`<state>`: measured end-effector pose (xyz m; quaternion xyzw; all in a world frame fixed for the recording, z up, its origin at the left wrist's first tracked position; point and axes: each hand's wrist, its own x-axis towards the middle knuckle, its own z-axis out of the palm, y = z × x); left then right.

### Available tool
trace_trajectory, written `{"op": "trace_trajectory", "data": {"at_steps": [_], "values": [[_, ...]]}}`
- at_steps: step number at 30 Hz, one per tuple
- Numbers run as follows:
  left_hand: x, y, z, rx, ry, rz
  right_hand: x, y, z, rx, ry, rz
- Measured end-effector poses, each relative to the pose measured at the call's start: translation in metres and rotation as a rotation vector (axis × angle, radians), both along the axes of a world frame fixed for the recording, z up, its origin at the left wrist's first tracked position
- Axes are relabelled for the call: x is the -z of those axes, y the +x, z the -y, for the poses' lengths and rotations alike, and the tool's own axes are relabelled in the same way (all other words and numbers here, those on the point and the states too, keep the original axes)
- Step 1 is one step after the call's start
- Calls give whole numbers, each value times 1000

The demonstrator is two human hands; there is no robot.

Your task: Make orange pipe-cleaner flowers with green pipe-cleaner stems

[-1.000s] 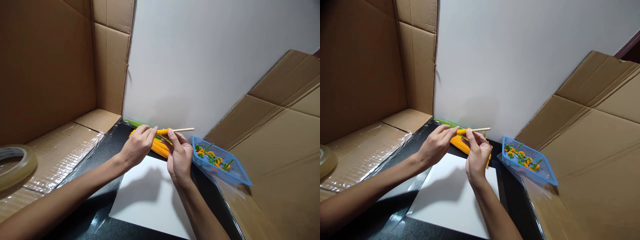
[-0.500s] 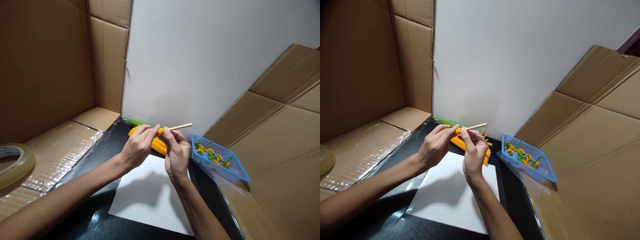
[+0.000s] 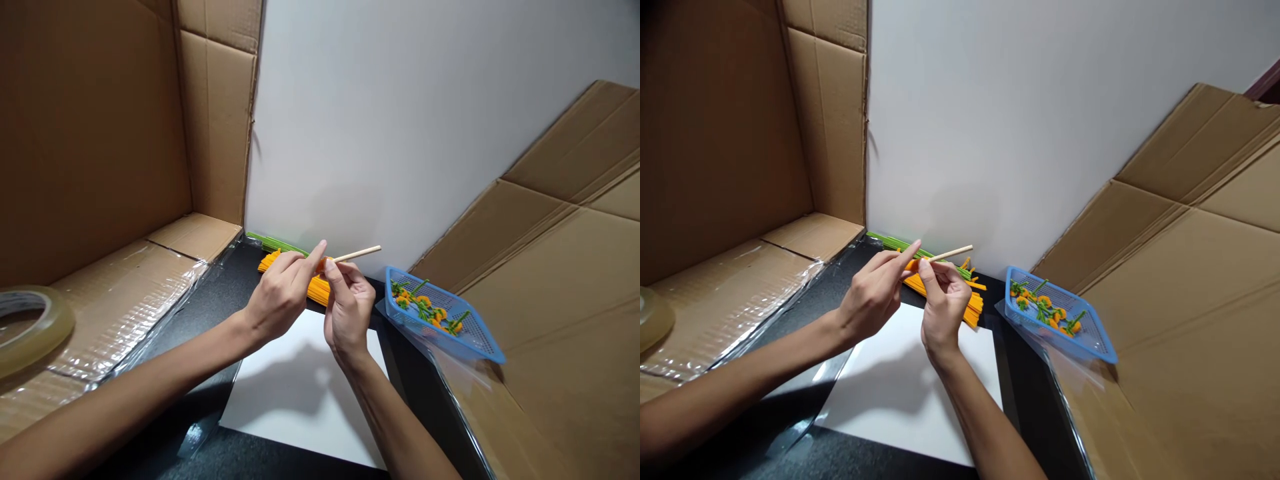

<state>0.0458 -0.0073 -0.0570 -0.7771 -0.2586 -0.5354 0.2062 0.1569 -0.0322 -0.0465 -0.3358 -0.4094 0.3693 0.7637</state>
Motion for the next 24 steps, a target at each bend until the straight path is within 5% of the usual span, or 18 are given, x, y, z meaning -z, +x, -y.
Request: {"op": "trace_trajectory", "data": {"at_steps": [11,24], "values": [[3,1,0,-30,-11,-58,4,0,-2,-43,-39,-54],[3,3,8,40,-411,126,6,1,-8,-49,-66,49]]}}
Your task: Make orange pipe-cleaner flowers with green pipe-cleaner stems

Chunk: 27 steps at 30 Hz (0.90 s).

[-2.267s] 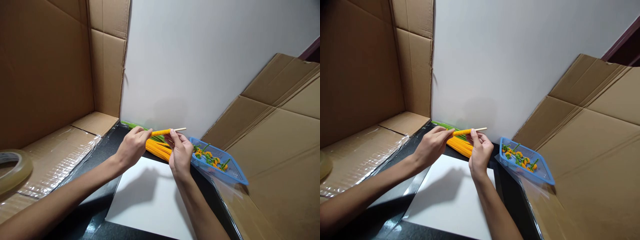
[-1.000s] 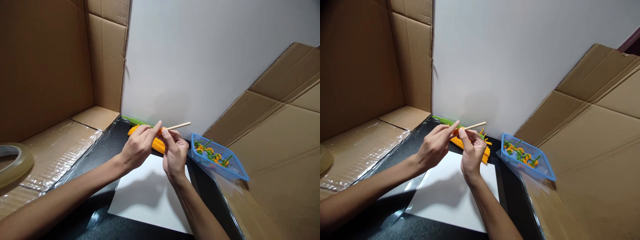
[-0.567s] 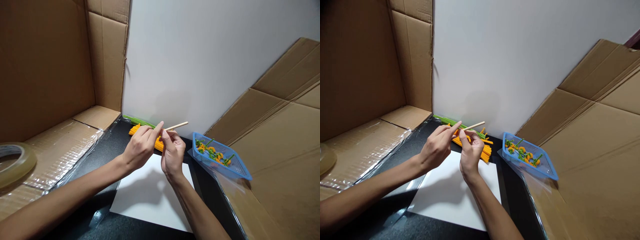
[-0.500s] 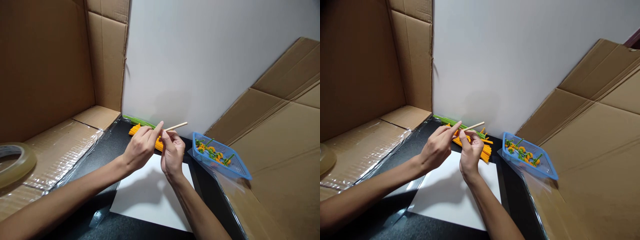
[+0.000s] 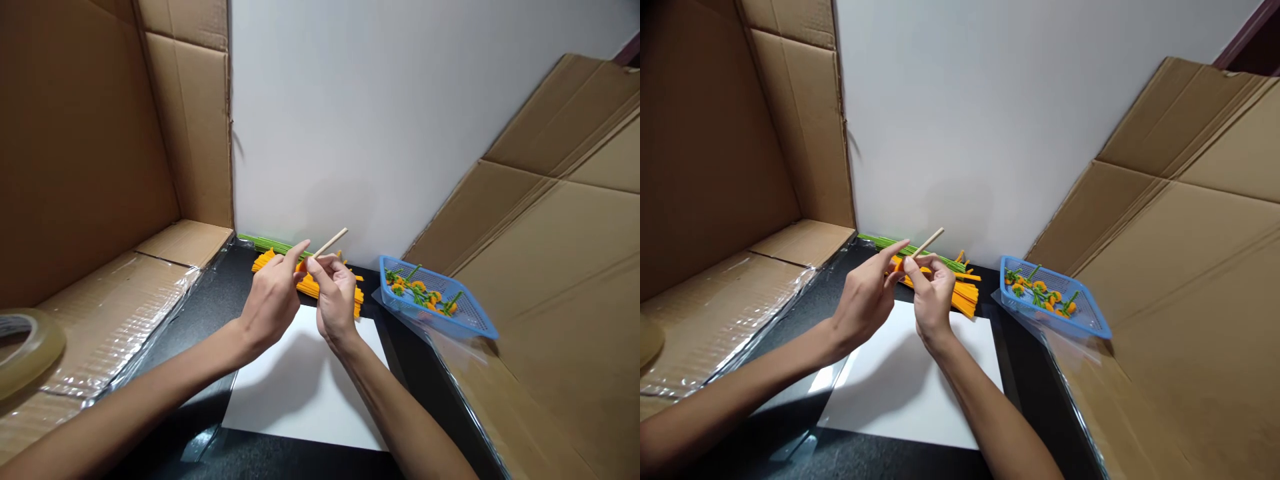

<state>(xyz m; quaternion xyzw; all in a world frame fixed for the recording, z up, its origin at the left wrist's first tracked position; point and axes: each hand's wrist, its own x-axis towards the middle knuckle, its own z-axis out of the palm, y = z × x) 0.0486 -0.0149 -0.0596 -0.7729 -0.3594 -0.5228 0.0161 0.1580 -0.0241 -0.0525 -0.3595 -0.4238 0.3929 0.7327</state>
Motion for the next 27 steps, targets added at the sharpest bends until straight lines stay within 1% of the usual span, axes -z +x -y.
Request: {"op": "trace_trajectory", "data": {"at_steps": [2,5,9,14,17,20,23,27], "values": [[-1,0,0,23,-45,40,-1,1,-1,19,0,29],[-6,1,1,104,-110,98,-7,4,-1,35,-12,39],[-16,0,3,178,-231,179,-16,6,2,-27,-51,-22],[-26,-4,8,216,-353,265,-19,4,8,-51,-62,-78],[-27,-4,10,230,-414,308,-21,2,11,-32,-53,-77],[-24,-3,10,252,-434,359,-20,1,12,-1,-30,-44],[-23,-2,8,286,-474,412,-16,1,12,20,5,-18],[-24,-1,6,366,-581,515,-9,1,10,27,37,-16]]}}
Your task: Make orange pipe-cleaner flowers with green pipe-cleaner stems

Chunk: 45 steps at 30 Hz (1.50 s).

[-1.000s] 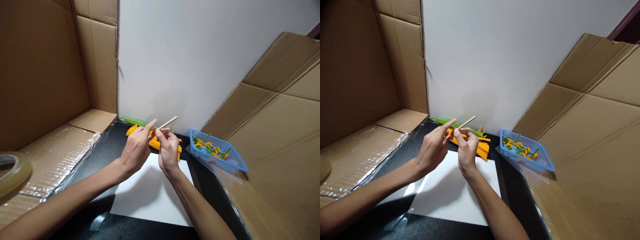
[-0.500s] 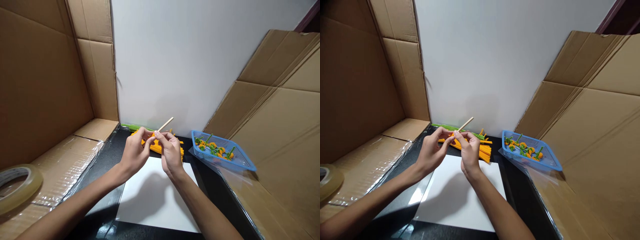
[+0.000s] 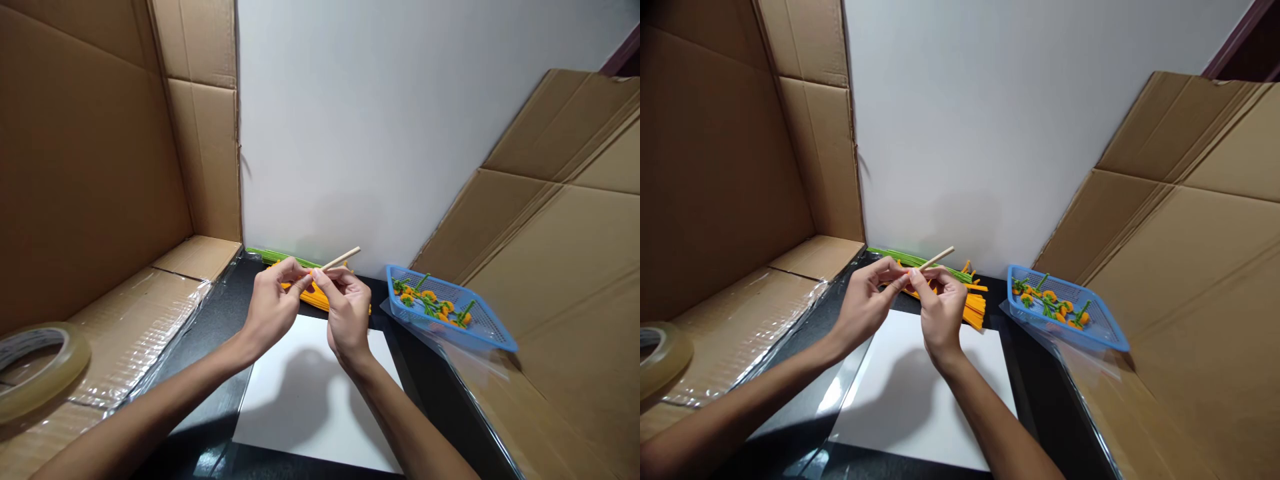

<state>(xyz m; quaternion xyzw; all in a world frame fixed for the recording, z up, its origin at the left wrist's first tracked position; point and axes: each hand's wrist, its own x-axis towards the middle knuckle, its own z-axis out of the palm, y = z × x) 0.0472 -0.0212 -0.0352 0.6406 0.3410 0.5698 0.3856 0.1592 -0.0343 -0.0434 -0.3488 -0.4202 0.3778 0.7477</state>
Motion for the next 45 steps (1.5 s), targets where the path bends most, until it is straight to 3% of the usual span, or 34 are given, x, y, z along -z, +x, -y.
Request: {"op": "trace_trajectory", "data": {"at_steps": [6,13,16,21,24,30,36,42,45], "values": [[2,2,-8,206,-233,235,5,3,-5,1,14,23],[9,4,-16,215,-329,306,9,7,-14,-33,8,53],[5,-1,-16,184,-214,119,5,14,-19,-85,-37,24],[-2,-10,-15,34,162,-456,0,23,-23,-145,-132,-65],[1,-11,-16,-96,302,-607,0,23,-23,-173,-157,-59],[2,-15,-21,-263,404,-754,-9,36,-23,-142,-191,101],[-1,-22,-27,-240,446,-816,-18,53,-26,-91,-160,18],[11,-13,-25,-311,672,-908,-20,38,-14,-150,-104,191],[14,-9,-22,-343,706,-937,-22,28,-4,-184,-30,318]]}}
